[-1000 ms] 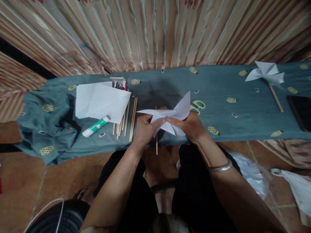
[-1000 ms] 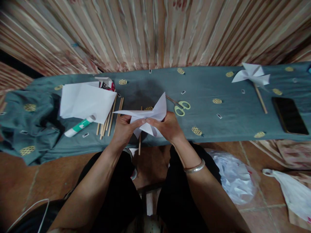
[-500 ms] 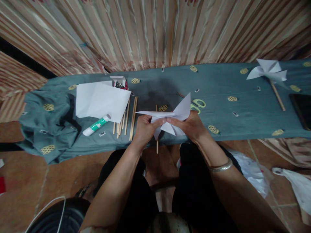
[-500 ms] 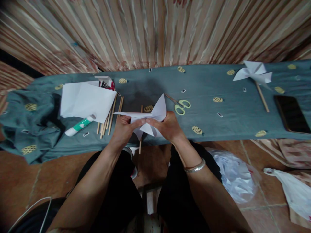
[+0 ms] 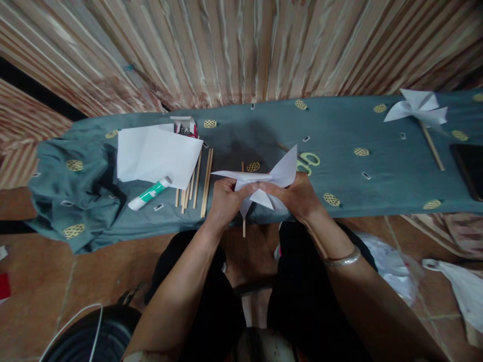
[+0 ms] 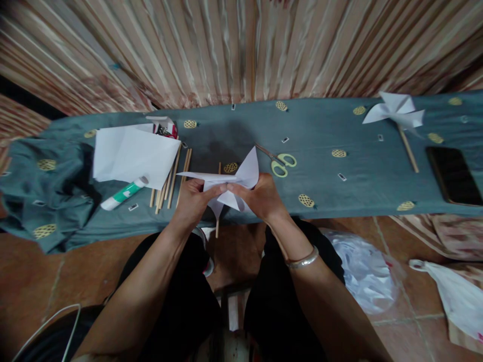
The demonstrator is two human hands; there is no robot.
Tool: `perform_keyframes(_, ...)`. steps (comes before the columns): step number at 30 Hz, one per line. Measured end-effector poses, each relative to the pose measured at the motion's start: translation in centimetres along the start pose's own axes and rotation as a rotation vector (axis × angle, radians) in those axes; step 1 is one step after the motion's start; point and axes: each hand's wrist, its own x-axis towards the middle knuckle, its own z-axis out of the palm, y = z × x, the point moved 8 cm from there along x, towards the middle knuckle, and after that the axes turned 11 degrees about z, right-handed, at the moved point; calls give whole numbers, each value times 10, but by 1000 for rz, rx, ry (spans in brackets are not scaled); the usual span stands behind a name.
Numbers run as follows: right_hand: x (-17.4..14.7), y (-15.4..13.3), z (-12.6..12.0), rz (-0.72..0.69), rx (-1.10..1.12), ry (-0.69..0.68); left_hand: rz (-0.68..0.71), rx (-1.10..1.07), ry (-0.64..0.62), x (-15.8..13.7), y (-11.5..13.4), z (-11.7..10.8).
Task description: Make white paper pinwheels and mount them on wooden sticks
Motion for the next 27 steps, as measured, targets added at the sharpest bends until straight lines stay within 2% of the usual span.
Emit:
perform_keyframes(9, 2, -3, -3, -28, -31, 39, 35, -7, 9, 4, 3, 2)
perform_keyframes(15, 0, -3, 5, 28, -27, -28, 31, -53, 36, 2, 8, 1)
perform_keyframes(24, -1, -9, 0, -64, -80, 70, 25, -12, 42, 3, 9, -2)
perform_keyframes(27, 0, -8, 0, -46, -82, 69, 18, -13, 42, 2, 7, -3)
